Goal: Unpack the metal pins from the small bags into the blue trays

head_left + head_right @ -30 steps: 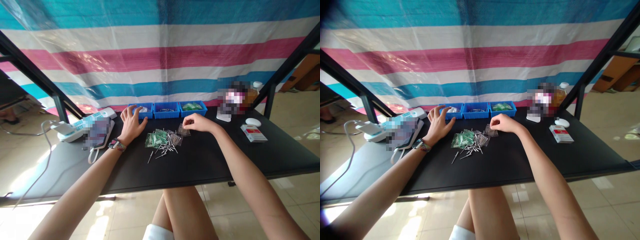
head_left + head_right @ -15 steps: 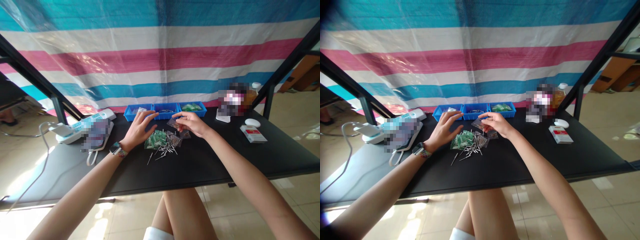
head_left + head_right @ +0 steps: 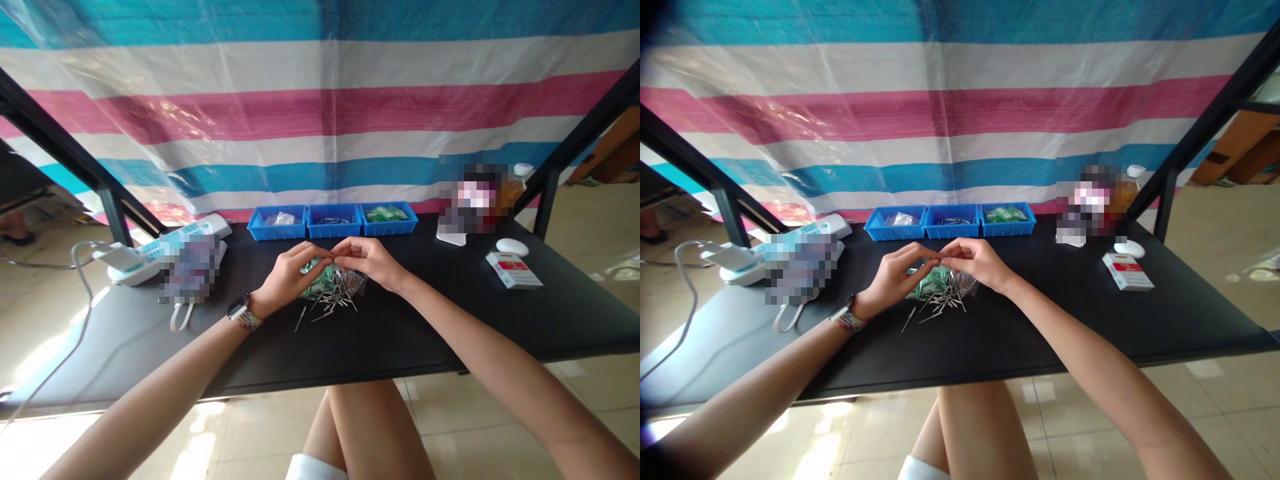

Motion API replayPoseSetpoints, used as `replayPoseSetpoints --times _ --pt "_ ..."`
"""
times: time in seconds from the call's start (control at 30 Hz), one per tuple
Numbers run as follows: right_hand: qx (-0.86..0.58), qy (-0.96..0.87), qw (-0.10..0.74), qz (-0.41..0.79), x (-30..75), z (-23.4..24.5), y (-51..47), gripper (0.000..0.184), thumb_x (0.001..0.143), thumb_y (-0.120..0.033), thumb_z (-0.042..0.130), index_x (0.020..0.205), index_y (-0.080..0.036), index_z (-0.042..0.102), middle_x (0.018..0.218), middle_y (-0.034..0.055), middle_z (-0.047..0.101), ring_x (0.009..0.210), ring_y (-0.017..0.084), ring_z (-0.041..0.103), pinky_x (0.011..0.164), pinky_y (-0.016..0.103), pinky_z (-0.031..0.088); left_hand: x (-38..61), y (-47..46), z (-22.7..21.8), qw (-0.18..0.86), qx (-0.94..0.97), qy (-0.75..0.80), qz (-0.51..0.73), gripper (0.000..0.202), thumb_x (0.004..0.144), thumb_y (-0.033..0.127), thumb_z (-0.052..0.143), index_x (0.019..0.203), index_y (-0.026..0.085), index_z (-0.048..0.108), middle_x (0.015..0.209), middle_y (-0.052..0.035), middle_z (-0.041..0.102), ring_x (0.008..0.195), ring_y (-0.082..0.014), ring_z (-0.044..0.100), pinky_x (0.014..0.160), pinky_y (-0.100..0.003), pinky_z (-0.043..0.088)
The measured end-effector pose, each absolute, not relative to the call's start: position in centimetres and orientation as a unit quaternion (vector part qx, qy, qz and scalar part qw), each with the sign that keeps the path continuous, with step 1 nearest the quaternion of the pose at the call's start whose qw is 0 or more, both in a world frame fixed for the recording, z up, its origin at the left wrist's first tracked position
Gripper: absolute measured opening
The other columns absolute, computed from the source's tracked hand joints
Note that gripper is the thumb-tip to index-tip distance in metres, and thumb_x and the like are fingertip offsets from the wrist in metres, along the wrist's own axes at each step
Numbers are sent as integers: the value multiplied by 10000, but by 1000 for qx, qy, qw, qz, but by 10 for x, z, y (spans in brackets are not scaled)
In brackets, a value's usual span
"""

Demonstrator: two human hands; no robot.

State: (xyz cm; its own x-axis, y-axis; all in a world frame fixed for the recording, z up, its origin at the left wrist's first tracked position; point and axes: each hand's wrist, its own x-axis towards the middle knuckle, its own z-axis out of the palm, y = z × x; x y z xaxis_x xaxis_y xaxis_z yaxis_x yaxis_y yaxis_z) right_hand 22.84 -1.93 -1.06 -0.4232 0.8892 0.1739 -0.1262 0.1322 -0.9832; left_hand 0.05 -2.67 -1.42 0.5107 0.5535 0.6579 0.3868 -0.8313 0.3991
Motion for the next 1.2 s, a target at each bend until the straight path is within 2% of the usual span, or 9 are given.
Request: replayPoseSetpoints --times 0.1,0.17,0.3,0.43,0.53,0.7,0.8,1.0,1.2 --pt "-311 -570 440 620 227 -14 -20 451 728 -374 927 1078 -173 725 772 0 723 652 143 665 672 289 553 -1 -28 -16 118 858 283 411 257 1045 229 588 1293 201 650 1035 -61 749 926 -164 720 874 -284 577" --pt "-318 -534 446 644 227 -16 -20 530 709 -355 940 1148 -182 697 755 -16 718 628 137 669 658 283 560 -2 -28 -13 108 870 273 397 362 1053 180 512 1404 210 597 1157 -96 733 1059 -195 711 959 -335 575" --pt "-328 -492 450 669 226 -15 -22 525 699 -362 945 1121 -184 689 752 -19 714 641 134 686 673 281 596 -4 -26 -7 54 887 262 377 363 1022 149 493 1318 243 680 1358 -136 654 1273 -263 625 1082 -456 530" --pt "-335 -497 437 671 228 -11 -21 485 763 -457 884 1116 -192 683 802 21 746 654 153 700 654 292 605 -3 -21 -8 72 864 285 408 180 1007 269 627 1130 239 755 1119 -89 762 1077 -249 692 978 -439 569" --pt "-371 -548 452 598 234 -10 -17 386 856 -512 772 1059 -194 691 719 10 706 567 137 631 559 264 536 -4 -15 -12 137 803 356 458 198 1005 343 643 1071 210 774 1007 -74 784 941 -229 720 891 -392 582" --pt "-423 -711 411 383 245 -14 -12 99 859 -263 709 908 -182 738 727 9 671 621 141 588 598 267 458 -18 9 -17 253 664 447 543 372 951 404 687 1238 170 722 888 -52 769 881 -228 744 858 -364 598" --pt "-382 -798 355 304 246 -14 -14 155 841 -113 656 875 -179 792 828 23 673 656 126 562 651 272 447 -32 27 -22 282 613 455 581 502 902 387 735 1324 128 656 806 -43 750 815 -216 745 847 -364 609" --pt "-327 -872 282 231 245 -18 -17 297 860 -2 629 938 -205 830 910 46 657 861 174 625 789 296 461 -50 45 -33 346 553 477 588 746 842 427 788 1473 127 527 934 -87 785 745 -206 753 760 -362 629" --pt "-332 -889 255 188 246 -20 -16 252 867 -20 656 938 -207 809 931 50 659 934 199 635 848 320 476 -49 42 -30 378 542 473 583 707 857 377 710 1491 133 516 1053 -129 781 716 -185 742 720 -335 618"
